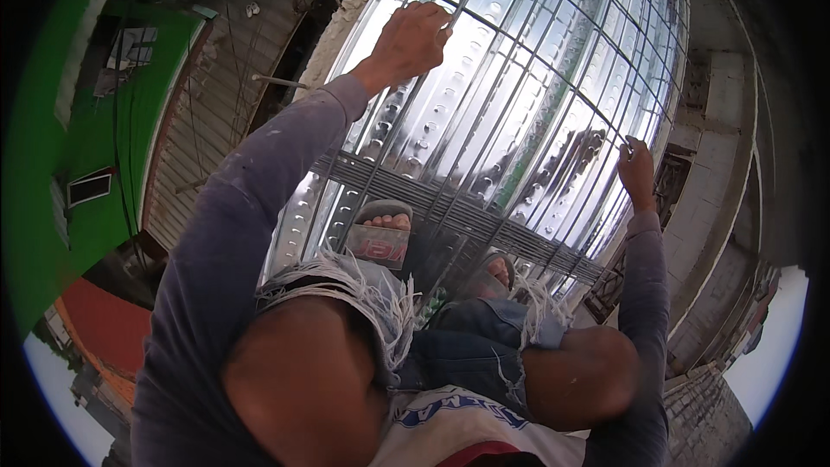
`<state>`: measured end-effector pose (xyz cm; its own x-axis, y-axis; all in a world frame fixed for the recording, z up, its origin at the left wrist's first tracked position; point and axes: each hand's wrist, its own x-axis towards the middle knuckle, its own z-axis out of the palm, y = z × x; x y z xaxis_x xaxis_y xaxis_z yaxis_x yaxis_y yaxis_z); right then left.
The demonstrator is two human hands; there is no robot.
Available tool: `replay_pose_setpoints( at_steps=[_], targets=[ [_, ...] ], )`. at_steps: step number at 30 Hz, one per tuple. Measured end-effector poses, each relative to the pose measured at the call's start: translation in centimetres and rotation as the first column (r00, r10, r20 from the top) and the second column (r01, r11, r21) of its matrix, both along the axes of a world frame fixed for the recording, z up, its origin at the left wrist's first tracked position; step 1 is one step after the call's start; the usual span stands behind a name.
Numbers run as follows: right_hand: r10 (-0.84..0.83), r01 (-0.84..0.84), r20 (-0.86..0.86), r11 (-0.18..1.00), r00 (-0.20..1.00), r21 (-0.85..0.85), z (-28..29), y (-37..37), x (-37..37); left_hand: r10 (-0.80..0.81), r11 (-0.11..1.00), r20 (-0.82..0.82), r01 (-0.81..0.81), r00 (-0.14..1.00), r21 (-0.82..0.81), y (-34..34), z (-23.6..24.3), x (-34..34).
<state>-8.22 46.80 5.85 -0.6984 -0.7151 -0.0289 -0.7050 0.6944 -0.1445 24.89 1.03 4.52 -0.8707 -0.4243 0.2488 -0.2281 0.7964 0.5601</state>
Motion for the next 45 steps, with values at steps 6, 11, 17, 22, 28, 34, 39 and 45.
replay_pose_setpoints(
  at_steps=[6, 11, 17, 22, 28, 34, 39, 45],
  targets=[
    [-0.078, -0.134, 0.586, 0.941, 0.807, 0.310, 4.7, 2.4, 12.8, -0.478, 0.867, 0.400, 0.347, 0.782, 0.358, 7.6, 2.7, 5.8],
    [-0.064, -0.093, 0.598, 0.969, 0.799, 0.228, 3.6, 6.0, 17.1, -0.569, 0.821, 0.547, 0.464, 0.614, 0.334, 10.5, 2.9, 10.6],
    [0.000, -0.118, 0.428, 0.961, 0.904, 0.249, 1.9, 11.7, 17.1, -0.495, 0.869, 0.602, 0.354, 0.627, 0.347, 11.4, 3.3, 11.5],
    [-0.049, -0.172, 0.622, 0.941, 0.781, 0.290, 2.0, 12.3, 17.6, -0.487, 0.871, 0.546, 0.422, 0.681, 0.251, 11.9, 3.1, 11.6],
    [-0.138, -0.112, 0.610, 0.929, 0.780, 0.354, 2.1, 11.5, 16.4, -0.450, 0.888, 0.425, 0.442, 0.785, 0.125, 12.4, 1.9, 13.5],
    [-0.329, 0.043, 0.653, 0.910, 0.682, 0.413, 2.7, 11.4, 15.3, -0.422, 0.883, 0.353, 0.467, 0.835, -0.049, 13.4, 1.2, 13.4],
    [-0.156, 0.043, 0.561, 0.977, 0.813, 0.210, 1.1, 9.8, 13.6, -0.248, 0.931, 0.308, 0.314, 0.919, -0.187, 11.5, 0.0, 10.3],
    [-0.149, 0.128, 0.422, 0.989, 0.894, 0.077, -1.1, 6.8, 8.6, -0.143, 0.904, 0.147, 0.189, 0.979, -0.383, 6.7, -1.3, 3.6]
  ],
)
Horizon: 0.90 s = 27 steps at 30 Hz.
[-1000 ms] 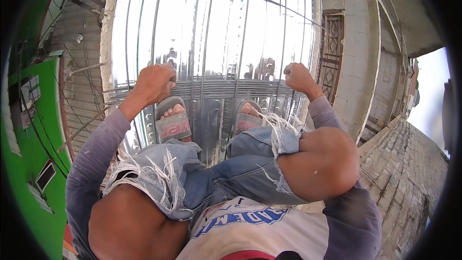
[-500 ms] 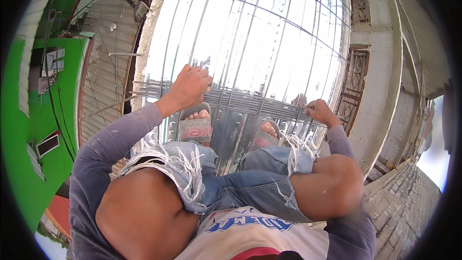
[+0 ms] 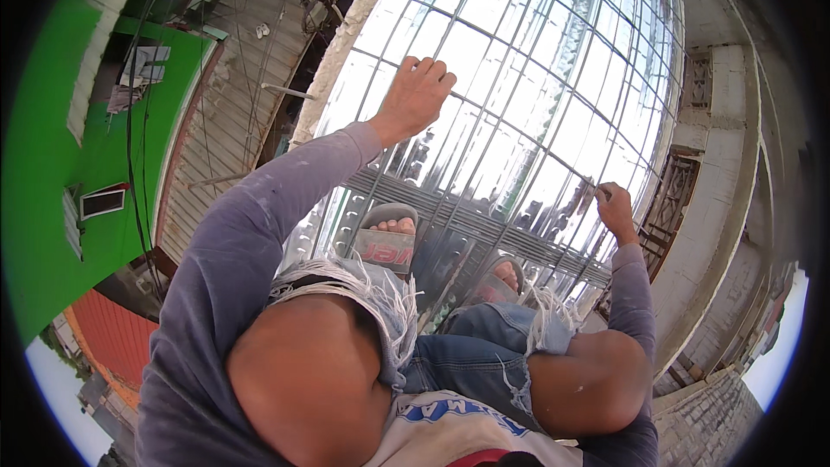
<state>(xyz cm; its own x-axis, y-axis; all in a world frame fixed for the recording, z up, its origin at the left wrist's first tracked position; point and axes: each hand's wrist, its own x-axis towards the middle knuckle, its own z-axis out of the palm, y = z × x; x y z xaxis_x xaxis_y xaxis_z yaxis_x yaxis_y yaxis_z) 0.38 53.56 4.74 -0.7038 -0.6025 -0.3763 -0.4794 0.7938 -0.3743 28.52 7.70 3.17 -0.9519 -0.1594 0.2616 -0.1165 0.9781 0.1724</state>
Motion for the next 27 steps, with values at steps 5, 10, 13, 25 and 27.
replay_pose_setpoints(
  at_steps=[5, 10, 13, 25, 27],
  targets=[
    [-0.028, 0.018, -0.099, 0.994, 0.995, -0.106, -0.9, -1.5, -2.9, 0.031, 0.999, -0.032, -0.032, 0.999, -0.026, -1.1, -0.3, -1.9],
    [-0.043, -0.066, -0.449, 0.972, 0.893, -0.224, -0.3, -3.9, -7.2, 0.093, 0.988, -0.030, -0.089, 0.995, 0.123, -0.3, 0.4, -2.1],
    [0.058, -0.145, -0.455, 0.976, 0.889, -0.160, -1.0, -4.5, -9.7, 0.101, 0.986, -0.013, -0.098, 0.995, 0.138, 0.0, 0.3, -2.5],
    [0.090, -0.127, -0.495, 0.991, 0.864, -0.041, -3.8, -7.7, -15.0, 0.141, 0.982, 0.004, -0.141, 0.990, 0.125, 0.7, 0.4, -2.7],
    [0.068, -0.125, -0.506, 0.989, 0.860, -0.079, -3.9, -8.0, -15.5, 0.157, 0.978, 0.000, -0.156, 0.988, 0.139, 0.8, -0.4, -2.6]
  ],
)
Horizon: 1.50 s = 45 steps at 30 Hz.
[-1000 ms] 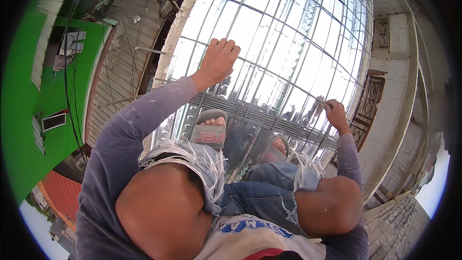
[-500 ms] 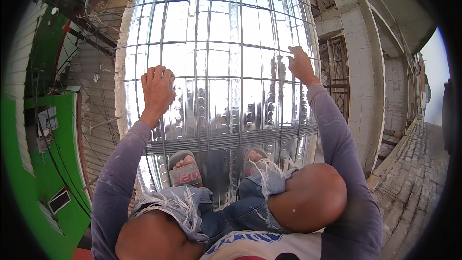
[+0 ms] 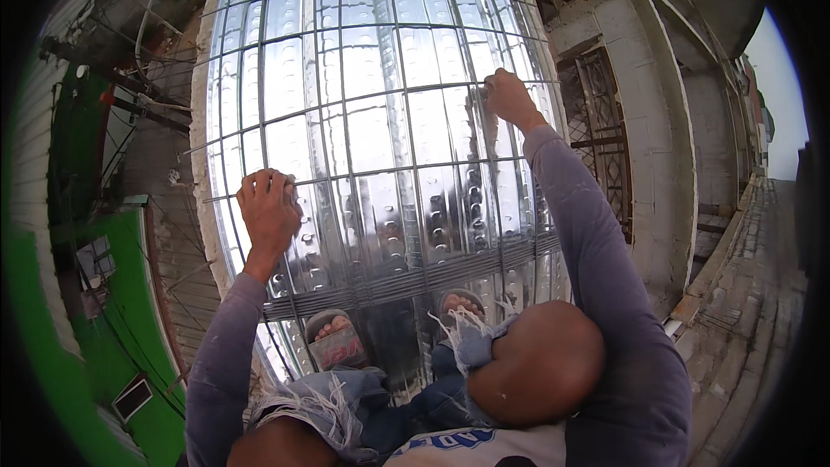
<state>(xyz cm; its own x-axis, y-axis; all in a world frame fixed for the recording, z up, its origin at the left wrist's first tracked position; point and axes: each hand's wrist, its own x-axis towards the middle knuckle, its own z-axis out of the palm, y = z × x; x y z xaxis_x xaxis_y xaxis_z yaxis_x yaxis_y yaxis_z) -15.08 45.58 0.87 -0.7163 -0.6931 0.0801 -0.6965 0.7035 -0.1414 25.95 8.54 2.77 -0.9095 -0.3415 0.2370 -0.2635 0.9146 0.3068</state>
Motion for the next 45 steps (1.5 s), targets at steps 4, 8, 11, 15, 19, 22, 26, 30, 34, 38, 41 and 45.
replay_pose_setpoints(
  at_steps=[4, 8, 11, 15, 19, 22, 26, 30, 34, 38, 41, 45],
  targets=[
    [0.001, 0.009, 0.099, 0.995, 0.995, -0.099, 0.1, 0.5, 0.4, -0.027, 1.000, -0.039, 0.028, 0.999, 0.009, -0.2, 0.8, -0.2],
    [0.019, -0.019, 0.112, 1.000, 0.994, -0.002, 0.2, 0.6, 0.9, -0.049, 0.999, -0.075, 0.048, 0.996, -0.010, -1.1, 1.0, 0.3],
    [0.044, -0.042, 0.100, 0.999, 0.994, -0.027, -0.4, 1.7, 0.7, -0.024, 1.000, -0.097, 0.024, 0.995, -0.007, -0.9, 0.4, 0.5],
    [0.056, -0.059, 0.142, 0.998, 0.988, 0.012, -0.3, 1.1, 2.0, -0.028, 0.999, -0.084, 0.029, 0.996, 0.017, -1.1, 0.4, 1.3],
    [0.039, -0.036, 0.096, 0.999, 0.995, -0.029, 0.1, 1.6, 1.8, -0.054, 0.999, -0.099, 0.055, 0.994, 0.003, -0.9, 0.5, 1.0],
    [-0.060, 0.063, 0.024, 0.989, 0.998, -0.134, 0.5, 2.1, 3.7, -0.025, 0.999, -0.087, 0.021, 0.996, -0.043, -1.0, 1.0, 1.4],
    [-0.040, 0.035, 0.111, 0.999, 0.993, 0.041, 1.0, 4.7, 7.8, 0.082, 0.996, -0.117, -0.085, 0.990, -0.015, -1.3, 1.5, 3.0],
    [-0.015, 0.011, 0.323, 1.000, 0.946, 0.012, 2.0, 6.0, 13.2, 0.183, 0.975, -0.210, -0.150, 0.960, 0.162, -1.7, 1.5, 4.3],
    [0.026, -0.057, 0.326, 0.994, 0.945, 0.088, 2.4, 6.2, 13.4, 0.153, 0.977, -0.137, -0.129, 0.979, 0.170, -3.2, 0.4, 5.7],
    [0.014, -0.038, 0.391, 0.998, 0.920, 0.055, 2.7, 6.6, 14.2, 0.141, 0.981, -0.118, -0.123, 0.983, 0.149, -4.0, 0.7, 6.3],
    [0.044, -0.044, 0.410, 0.999, 0.911, -0.010, 2.5, 7.1, 14.7, 0.134, 0.985, -0.106, -0.121, 0.985, 0.122, -4.2, 0.8, 6.6],
    [-0.016, -0.042, 0.464, 0.992, 0.886, 0.116, 2.8, 7.6, 14.4, 0.084, 0.994, -0.086, -0.077, 0.993, 0.083, -4.8, 0.6, 6.6]
  ],
)
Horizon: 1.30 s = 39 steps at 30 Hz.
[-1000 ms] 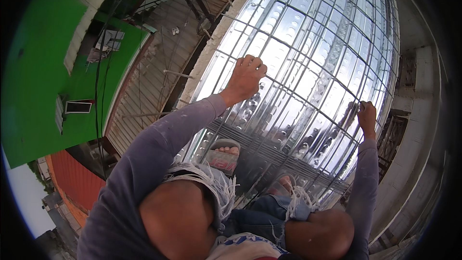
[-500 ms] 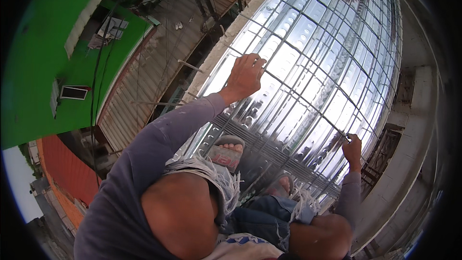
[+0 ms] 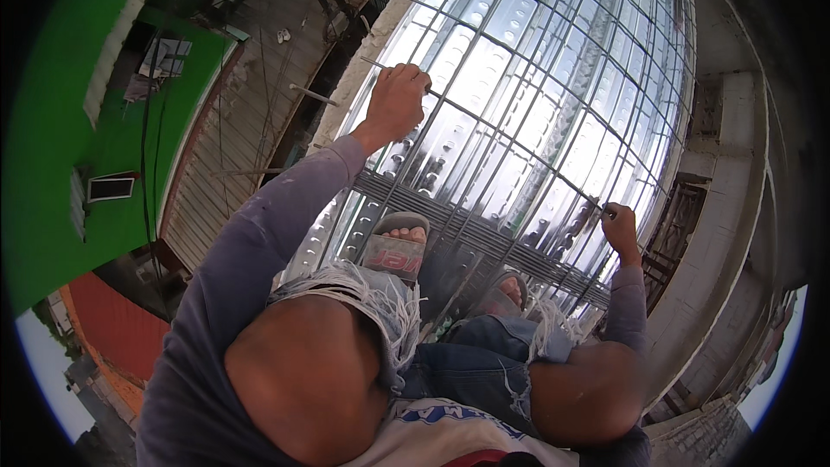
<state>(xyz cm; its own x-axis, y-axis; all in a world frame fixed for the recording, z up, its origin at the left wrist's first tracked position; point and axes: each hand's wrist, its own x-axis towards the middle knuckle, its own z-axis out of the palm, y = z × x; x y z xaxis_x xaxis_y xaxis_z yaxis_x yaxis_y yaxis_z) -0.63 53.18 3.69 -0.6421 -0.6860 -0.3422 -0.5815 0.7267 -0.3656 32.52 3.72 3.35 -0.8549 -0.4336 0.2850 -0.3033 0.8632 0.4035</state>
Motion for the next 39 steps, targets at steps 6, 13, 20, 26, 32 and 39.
replay_pose_setpoints(
  at_steps=[6, 13, 20, 26, 32, 39],
  targets=[
    [-0.171, 0.163, -0.178, 0.985, 0.969, -0.061, 2.5, 1.5, 4.0, -0.032, 0.985, 0.082, 0.018, 0.996, 0.173, 1.7, 1.9, 2.7],
    [-0.074, 0.056, 0.133, 0.990, 0.988, 0.131, 4.4, 5.4, 12.3, -0.256, 0.922, 0.442, 0.079, 0.860, 0.380, 6.2, 5.9, 8.0],
    [-0.059, 0.023, 0.271, 0.991, 0.961, 0.135, 3.9, 6.1, 12.3, -0.258, 0.949, 0.509, 0.116, 0.821, 0.294, 5.1, 5.8, 11.2],
    [-0.064, 0.017, 0.262, 0.984, 0.963, 0.176, 3.4, 6.7, 12.6, -0.246, 0.968, 0.437, 0.194, 0.865, 0.160, 5.7, 4.2, 12.2],
    [-0.063, 0.042, 0.200, 0.993, 0.978, 0.107, 3.8, 5.6, 12.5, -0.154, 0.987, 0.359, 0.156, 0.921, 0.023, 4.8, 3.2, 10.0],
    [-0.264, 0.274, 0.152, 0.960, 0.953, -0.052, 4.2, 3.6, 11.3, -0.090, 0.993, 0.347, 0.110, 0.934, -0.039, 3.9, 3.2, 8.3]
  ],
)
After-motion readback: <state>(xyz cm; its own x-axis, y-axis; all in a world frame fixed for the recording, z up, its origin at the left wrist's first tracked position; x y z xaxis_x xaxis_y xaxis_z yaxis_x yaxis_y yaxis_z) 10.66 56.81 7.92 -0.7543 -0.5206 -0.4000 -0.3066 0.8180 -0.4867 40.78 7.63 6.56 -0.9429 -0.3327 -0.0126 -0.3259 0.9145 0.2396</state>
